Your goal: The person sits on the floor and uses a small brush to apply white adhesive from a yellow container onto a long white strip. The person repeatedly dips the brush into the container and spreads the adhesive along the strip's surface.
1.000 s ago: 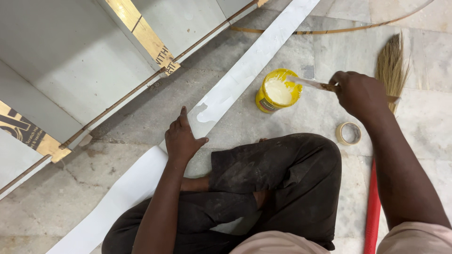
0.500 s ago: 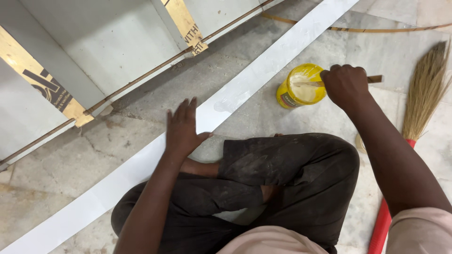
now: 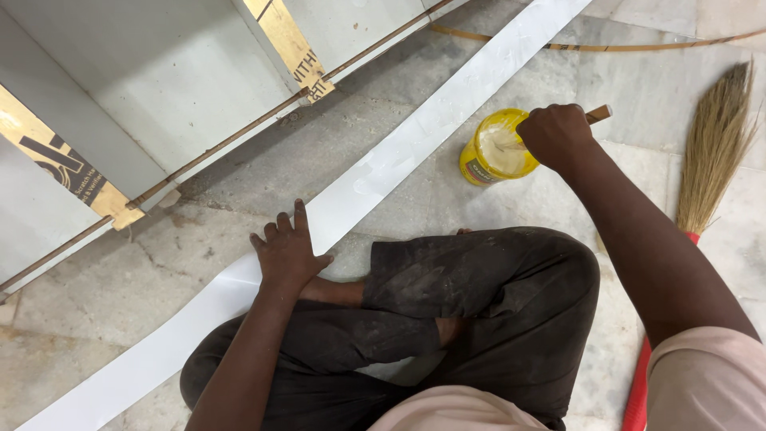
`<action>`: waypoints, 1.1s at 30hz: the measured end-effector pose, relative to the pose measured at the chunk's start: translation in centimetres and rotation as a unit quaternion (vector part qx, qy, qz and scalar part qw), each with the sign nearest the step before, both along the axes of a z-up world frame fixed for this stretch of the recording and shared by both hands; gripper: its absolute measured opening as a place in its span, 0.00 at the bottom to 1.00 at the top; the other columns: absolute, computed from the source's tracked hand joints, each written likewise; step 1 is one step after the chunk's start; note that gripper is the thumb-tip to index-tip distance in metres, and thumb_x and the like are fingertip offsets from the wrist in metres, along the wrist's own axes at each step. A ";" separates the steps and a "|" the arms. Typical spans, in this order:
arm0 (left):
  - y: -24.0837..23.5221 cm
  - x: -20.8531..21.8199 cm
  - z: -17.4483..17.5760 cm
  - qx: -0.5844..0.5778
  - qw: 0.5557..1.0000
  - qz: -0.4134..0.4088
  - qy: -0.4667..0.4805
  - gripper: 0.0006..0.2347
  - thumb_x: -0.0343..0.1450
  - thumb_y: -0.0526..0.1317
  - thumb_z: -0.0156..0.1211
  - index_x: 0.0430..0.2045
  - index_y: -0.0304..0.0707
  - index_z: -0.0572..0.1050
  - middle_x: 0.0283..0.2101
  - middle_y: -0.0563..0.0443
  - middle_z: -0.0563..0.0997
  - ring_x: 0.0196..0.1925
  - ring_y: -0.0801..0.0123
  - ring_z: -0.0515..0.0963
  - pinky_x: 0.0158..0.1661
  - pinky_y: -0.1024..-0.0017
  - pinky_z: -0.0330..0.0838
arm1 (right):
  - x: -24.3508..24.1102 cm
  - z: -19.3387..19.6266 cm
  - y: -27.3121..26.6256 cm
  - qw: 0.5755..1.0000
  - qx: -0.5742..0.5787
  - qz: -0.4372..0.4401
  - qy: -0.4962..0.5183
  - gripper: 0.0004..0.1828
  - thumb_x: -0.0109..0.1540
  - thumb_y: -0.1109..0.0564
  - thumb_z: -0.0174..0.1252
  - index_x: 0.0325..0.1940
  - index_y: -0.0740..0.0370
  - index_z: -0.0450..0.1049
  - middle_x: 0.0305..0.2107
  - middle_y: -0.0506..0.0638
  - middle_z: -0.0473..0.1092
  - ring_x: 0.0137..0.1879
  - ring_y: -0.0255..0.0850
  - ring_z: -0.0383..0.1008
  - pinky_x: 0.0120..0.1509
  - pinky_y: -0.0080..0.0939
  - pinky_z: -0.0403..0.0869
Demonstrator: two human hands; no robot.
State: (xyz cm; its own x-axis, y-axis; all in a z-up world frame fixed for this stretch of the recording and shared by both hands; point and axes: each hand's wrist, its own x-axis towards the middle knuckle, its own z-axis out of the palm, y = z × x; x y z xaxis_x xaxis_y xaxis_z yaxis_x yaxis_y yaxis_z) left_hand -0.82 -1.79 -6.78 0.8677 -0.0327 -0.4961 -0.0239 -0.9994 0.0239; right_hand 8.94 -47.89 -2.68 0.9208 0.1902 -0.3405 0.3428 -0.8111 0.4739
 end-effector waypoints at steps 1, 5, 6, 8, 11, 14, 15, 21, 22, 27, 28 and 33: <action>-0.1 0.0 0.0 0.004 1.000 0.004 0.008 0.55 0.58 0.58 0.77 0.75 0.45 0.42 0.70 0.34 0.60 0.68 0.42 0.63 0.66 0.33 0.52 | 0.0 -0.1 -0.5 1.000 0.004 0.001 0.006 0.05 0.62 0.58 0.60 0.37 0.55 0.81 0.34 0.48 0.78 0.41 0.44 0.83 0.35 0.43 0.78; -0.2 0.0 0.1 0.022 1.000 0.007 0.017 0.54 0.58 0.54 0.77 0.75 0.46 0.42 0.68 0.36 0.62 0.67 0.45 0.65 0.64 0.36 0.57 | 0.1 -1.3 -1.4 0.992 0.124 -0.017 0.016 0.08 0.62 0.57 0.61 0.41 0.47 0.83 0.36 0.46 0.79 0.43 0.45 0.82 0.42 0.47 0.78; -0.1 -0.1 0.1 0.027 1.000 0.005 0.014 0.54 0.58 0.52 0.77 0.75 0.46 0.42 0.67 0.37 0.63 0.67 0.45 0.66 0.63 0.35 0.57 | 0.2 -1.6 -1.5 0.989 0.144 -0.035 0.029 0.08 0.62 0.56 0.61 0.42 0.46 0.84 0.36 0.46 0.80 0.44 0.45 0.81 0.43 0.47 0.77; -0.1 -0.2 0.0 0.027 1.000 0.004 -0.002 0.53 0.58 0.50 0.77 0.75 0.47 0.43 0.67 0.38 0.63 0.66 0.45 0.66 0.62 0.35 0.58 | 0.2 -2.0 -1.7 0.978 0.186 -0.078 0.057 0.10 0.61 0.56 0.61 0.44 0.45 0.84 0.36 0.46 0.81 0.44 0.45 0.81 0.46 0.48 0.77; -0.1 -0.2 0.2 0.016 1.000 0.008 -0.013 0.53 0.57 0.48 0.77 0.75 0.47 0.44 0.66 0.39 0.63 0.65 0.45 0.66 0.62 0.36 0.59 | 0.4 -2.2 -1.8 0.952 0.256 -0.140 0.088 0.12 0.60 0.55 0.63 0.46 0.45 0.85 0.37 0.47 0.81 0.43 0.44 0.80 0.47 0.48 0.76; -0.1 0.0 0.7 -0.009 0.999 0.019 -0.035 0.51 0.58 0.48 0.77 0.75 0.47 0.46 0.65 0.41 0.65 0.65 0.46 0.67 0.63 0.36 0.59 | 0.5 -1.7 -2.5 0.925 0.318 -0.185 0.093 0.11 0.60 0.52 0.64 0.46 0.47 0.85 0.35 0.47 0.81 0.40 0.43 0.80 0.46 0.48 0.76; 0.0 0.0 0.8 -0.019 0.999 0.023 -0.045 0.50 0.58 0.48 0.76 0.74 0.47 0.47 0.64 0.41 0.65 0.65 0.46 0.67 0.64 0.36 0.59 | 0.3 -1.4 -2.9 0.917 0.330 -0.206 0.090 0.11 0.61 0.52 0.64 0.47 0.47 0.85 0.34 0.48 0.81 0.38 0.43 0.80 0.46 0.47 0.76; 0.2 0.1 1.2 -0.130 0.979 0.007 -0.155 0.50 0.54 0.46 0.78 0.70 0.39 0.52 0.63 0.37 0.66 0.65 0.45 0.67 0.63 0.45 0.61 | -3.7 0.1 -7.6 0.824 0.466 -0.318 0.058 0.12 0.62 0.53 0.64 0.48 0.57 0.83 0.29 0.51 0.78 0.34 0.41 0.75 0.41 0.43 0.74; 0.2 0.1 1.3 -0.148 0.975 0.003 -0.165 0.50 0.54 0.46 0.78 0.70 0.38 0.52 0.63 0.37 0.66 0.64 0.44 0.67 0.63 0.47 0.62 | -4.6 0.0 -8.4 0.806 0.497 -0.318 0.050 0.12 0.62 0.55 0.63 0.48 0.58 0.83 0.28 0.51 0.78 0.33 0.41 0.74 0.41 0.42 0.74; 0.0 0.1 1.8 -0.197 0.960 -0.012 -0.199 0.49 0.53 0.46 0.79 0.69 0.35 0.54 0.62 0.33 0.67 0.63 0.42 0.67 0.62 0.49 0.62 | -10.3 -1.8 -10.5 0.664 0.587 -0.458 0.069 0.13 0.69 0.53 0.57 0.53 0.61 0.80 0.28 0.53 0.75 0.34 0.38 0.72 0.41 0.42 0.68; 0.0 0.2 1.9 -0.202 0.959 -0.011 -0.199 0.49 0.53 0.46 0.79 0.69 0.35 0.55 0.62 0.33 0.68 0.63 0.42 0.68 0.63 0.50 0.63 | -11.3 -2.5 -10.6 0.642 0.607 -0.462 0.075 0.13 0.69 0.54 0.56 0.53 0.62 0.78 0.29 0.53 0.75 0.35 0.37 0.73 0.41 0.42 0.68; -0.2 0.1 2.4 -0.207 0.958 -0.002 -0.197 0.48 0.53 0.46 0.79 0.68 0.35 0.57 0.60 0.35 0.70 0.63 0.43 0.68 0.63 0.52 0.63 | -13.8 -6.8 -10.2 0.486 0.763 -0.422 0.063 0.11 0.68 0.57 0.55 0.52 0.63 0.72 0.38 0.52 0.75 0.36 0.38 0.75 0.46 0.42 0.76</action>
